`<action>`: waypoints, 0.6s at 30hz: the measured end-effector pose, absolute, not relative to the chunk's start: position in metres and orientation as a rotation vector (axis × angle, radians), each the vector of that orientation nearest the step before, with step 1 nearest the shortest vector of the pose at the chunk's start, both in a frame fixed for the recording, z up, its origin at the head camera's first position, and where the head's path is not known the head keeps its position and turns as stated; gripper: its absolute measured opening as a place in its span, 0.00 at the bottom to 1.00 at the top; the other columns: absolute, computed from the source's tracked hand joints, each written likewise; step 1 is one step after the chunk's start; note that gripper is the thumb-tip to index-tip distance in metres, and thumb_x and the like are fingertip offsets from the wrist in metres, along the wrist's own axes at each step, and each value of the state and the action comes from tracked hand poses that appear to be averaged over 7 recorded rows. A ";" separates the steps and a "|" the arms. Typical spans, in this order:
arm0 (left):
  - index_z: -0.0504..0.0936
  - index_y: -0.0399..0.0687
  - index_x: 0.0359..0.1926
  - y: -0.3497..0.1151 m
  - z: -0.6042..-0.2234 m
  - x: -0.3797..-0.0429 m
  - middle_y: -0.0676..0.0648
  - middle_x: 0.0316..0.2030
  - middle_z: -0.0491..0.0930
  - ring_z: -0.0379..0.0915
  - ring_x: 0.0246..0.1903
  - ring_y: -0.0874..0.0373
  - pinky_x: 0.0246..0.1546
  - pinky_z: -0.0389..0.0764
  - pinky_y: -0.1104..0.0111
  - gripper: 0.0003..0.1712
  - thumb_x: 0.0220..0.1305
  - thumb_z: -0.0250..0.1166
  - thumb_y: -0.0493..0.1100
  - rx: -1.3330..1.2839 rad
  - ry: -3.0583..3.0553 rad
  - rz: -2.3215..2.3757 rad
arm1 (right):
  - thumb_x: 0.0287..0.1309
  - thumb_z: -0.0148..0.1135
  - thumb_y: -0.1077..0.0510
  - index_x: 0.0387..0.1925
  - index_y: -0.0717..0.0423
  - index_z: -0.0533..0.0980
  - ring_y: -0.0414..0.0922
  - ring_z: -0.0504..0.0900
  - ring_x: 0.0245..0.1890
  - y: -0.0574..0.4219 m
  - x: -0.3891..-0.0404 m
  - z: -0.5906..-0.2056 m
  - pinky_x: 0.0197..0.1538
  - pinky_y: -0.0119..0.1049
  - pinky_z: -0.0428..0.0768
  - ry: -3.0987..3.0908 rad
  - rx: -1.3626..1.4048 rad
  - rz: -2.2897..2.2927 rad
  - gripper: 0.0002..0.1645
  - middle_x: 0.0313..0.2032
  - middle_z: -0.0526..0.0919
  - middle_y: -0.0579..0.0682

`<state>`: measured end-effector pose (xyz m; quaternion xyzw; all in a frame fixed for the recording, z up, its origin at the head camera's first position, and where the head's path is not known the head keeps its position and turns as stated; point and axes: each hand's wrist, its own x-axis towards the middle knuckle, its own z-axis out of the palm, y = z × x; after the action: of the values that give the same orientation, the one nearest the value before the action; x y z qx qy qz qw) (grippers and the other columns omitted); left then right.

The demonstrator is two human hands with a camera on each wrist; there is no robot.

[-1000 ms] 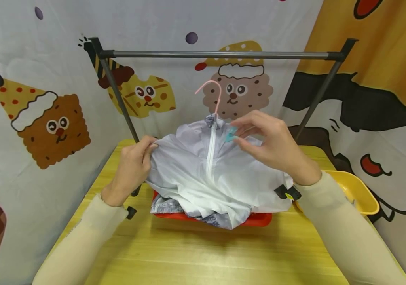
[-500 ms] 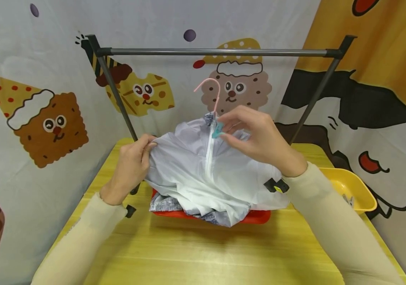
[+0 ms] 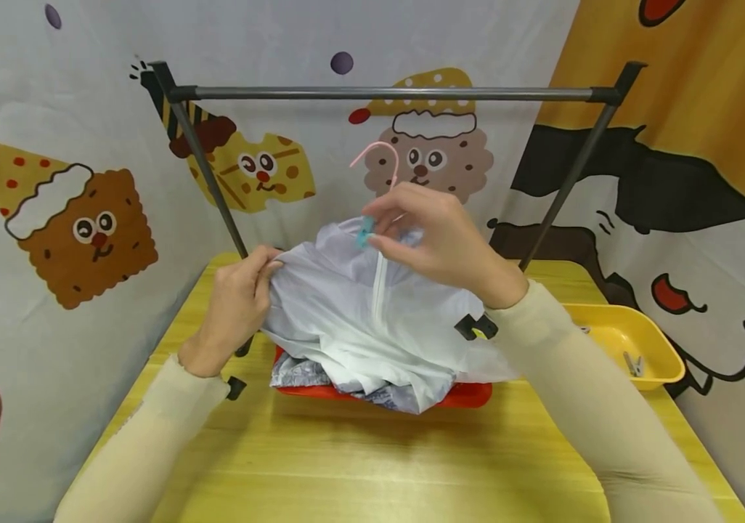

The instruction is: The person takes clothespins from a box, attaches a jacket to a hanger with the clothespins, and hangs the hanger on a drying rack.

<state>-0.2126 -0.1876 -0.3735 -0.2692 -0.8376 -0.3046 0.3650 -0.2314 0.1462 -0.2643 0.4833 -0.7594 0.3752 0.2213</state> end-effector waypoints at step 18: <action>0.87 0.33 0.47 -0.184 -0.373 -0.213 0.35 0.36 0.93 0.82 0.25 0.48 0.30 0.79 0.63 0.04 0.84 0.68 0.31 -0.702 -2.134 -0.771 | 0.69 0.83 0.67 0.55 0.65 0.91 0.45 0.96 0.46 0.114 -0.234 -0.254 0.55 0.34 0.93 -2.075 1.378 1.012 0.16 0.49 0.96 0.56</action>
<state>-0.2126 -0.1837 -0.3732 -0.2742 -0.8334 -0.3009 0.3738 -0.2340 0.1140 -0.2536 0.4994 -0.7520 0.3669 0.2246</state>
